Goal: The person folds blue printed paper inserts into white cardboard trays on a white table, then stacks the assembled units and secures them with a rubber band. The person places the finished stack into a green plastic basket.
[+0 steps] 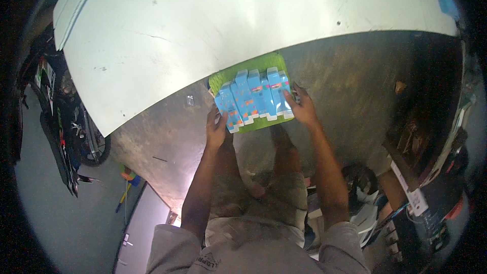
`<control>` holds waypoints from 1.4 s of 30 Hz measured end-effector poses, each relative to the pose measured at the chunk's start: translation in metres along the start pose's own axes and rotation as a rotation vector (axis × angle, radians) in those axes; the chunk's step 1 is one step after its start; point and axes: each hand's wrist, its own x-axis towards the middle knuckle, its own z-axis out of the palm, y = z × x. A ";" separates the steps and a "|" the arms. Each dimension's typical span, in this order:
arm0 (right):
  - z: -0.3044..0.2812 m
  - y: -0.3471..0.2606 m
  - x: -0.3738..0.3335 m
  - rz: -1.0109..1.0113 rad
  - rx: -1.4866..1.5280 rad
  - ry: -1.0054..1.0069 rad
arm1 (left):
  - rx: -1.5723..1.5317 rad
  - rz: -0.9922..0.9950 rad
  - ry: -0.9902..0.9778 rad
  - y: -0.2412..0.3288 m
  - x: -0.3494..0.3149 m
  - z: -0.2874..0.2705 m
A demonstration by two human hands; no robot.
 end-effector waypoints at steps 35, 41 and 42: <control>-0.123 -0.219 0.052 -0.428 -0.380 0.229 | 0.254 -0.346 -0.030 0.216 0.114 -0.148; -0.106 -0.200 0.130 -0.845 -0.568 0.414 | 0.273 -0.444 -0.106 0.224 0.109 -0.152; -0.103 -0.193 0.135 -0.830 -0.539 0.421 | 0.293 -0.450 -0.112 0.234 0.111 -0.154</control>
